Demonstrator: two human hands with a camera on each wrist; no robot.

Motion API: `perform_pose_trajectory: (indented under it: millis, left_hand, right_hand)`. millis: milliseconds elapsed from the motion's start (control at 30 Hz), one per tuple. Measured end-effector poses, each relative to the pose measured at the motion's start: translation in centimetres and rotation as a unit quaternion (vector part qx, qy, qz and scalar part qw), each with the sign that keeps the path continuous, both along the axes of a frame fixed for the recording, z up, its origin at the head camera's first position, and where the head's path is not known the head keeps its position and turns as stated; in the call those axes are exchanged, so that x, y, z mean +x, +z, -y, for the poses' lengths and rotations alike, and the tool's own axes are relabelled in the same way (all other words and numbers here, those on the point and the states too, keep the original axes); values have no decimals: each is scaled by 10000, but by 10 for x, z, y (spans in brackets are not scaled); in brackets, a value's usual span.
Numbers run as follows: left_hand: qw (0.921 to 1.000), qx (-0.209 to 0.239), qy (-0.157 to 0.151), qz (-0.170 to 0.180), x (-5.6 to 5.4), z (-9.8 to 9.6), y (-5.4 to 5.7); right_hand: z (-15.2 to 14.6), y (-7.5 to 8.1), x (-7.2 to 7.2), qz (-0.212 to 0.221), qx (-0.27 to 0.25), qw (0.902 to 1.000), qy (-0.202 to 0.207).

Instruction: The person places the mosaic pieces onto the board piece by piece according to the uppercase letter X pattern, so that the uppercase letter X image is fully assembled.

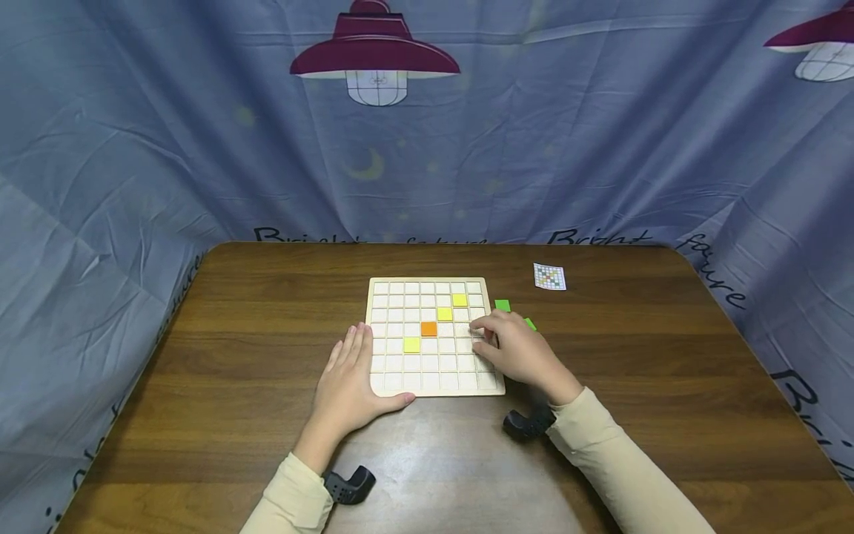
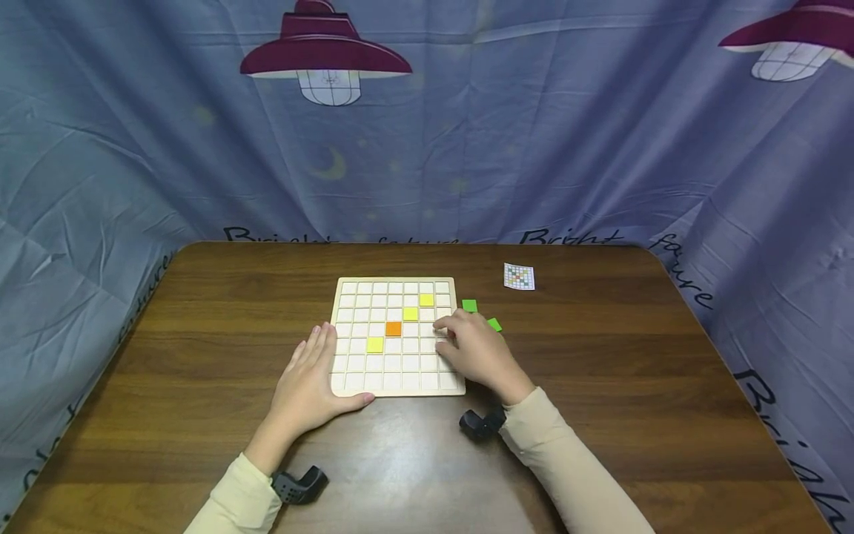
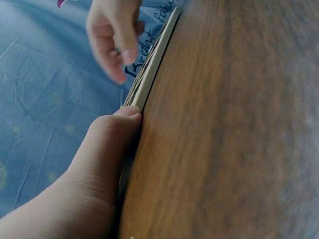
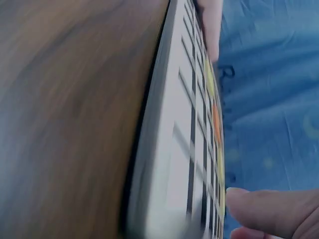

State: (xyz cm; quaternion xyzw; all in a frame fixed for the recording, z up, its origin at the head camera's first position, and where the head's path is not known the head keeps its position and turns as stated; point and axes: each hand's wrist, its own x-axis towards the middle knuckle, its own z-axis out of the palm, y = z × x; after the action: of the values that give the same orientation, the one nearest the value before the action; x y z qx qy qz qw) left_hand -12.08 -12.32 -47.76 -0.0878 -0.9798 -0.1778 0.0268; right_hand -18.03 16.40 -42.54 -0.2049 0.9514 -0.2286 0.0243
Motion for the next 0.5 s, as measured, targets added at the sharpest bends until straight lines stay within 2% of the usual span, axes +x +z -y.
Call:
perform_pose_trajectory:
  millis: [200,500]
  left_hand:
    - [9999,47,-1,-101,0,1,-2]
    - [9999,72,-25,-103,0,1,-2]
  right_hand:
    - [-30,-4,4,162,417,9987,-256]
    - [-45,-11,8,191,158,9994,-239]
